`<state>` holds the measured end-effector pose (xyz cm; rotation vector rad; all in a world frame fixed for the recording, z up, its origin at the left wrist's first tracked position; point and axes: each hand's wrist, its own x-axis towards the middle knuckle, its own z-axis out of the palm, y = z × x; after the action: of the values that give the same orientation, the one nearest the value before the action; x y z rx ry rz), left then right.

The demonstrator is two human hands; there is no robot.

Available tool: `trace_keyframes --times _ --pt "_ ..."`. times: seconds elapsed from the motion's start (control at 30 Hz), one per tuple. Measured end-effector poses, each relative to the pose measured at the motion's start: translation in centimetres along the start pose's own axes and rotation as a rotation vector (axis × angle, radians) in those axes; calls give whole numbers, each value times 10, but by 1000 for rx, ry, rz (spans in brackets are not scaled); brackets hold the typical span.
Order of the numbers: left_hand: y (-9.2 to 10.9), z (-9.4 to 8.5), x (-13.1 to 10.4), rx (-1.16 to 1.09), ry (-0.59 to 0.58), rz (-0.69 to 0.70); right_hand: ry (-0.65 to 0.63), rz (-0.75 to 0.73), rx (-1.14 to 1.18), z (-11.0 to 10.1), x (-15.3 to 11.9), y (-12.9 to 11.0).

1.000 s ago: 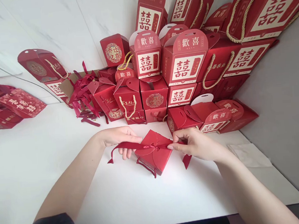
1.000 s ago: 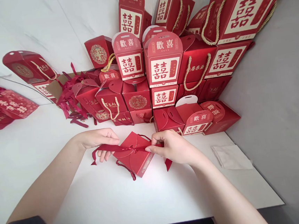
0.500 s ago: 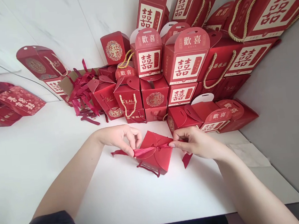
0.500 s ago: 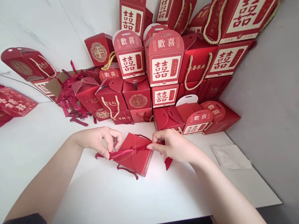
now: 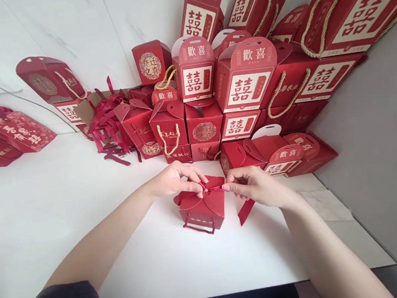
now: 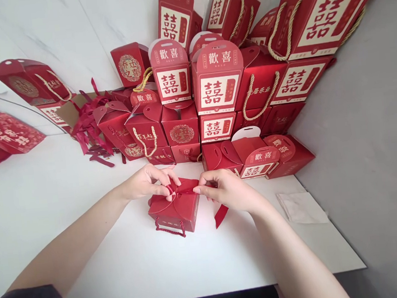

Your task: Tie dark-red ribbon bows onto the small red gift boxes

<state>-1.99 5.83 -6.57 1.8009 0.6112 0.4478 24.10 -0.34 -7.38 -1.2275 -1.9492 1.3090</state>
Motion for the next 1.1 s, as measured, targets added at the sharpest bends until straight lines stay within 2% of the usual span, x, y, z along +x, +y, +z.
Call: trace_keyframes --times 0.1,0.23,0.43,0.5,0.6,0.7,0.8,0.9,1.03,1.1 --pt "-7 -2 2 10 52 -3 -66 -13 91 -9 0 2" --pt "-11 -3 3 36 66 8 -147 -12 242 -18 -3 4" --pt "-13 4 5 58 90 21 -203 -78 325 -15 -7 1" --pt "-12 6 5 89 95 29 -169 -141 292 -9 -7 -3" --pt "-10 7 5 115 63 29 -53 -269 201 4 -5 -9" --pt "-7 8 5 131 25 27 51 -357 14 20 -2 -14" --pt "-3 9 5 161 29 27 147 -384 -204 33 4 -15" --pt "1 10 4 197 40 31 212 -386 -318 42 8 -15" --pt "3 11 3 183 29 26 242 -410 -398 44 8 -16" --pt "2 12 3 188 49 18 241 -388 -333 43 5 -17"
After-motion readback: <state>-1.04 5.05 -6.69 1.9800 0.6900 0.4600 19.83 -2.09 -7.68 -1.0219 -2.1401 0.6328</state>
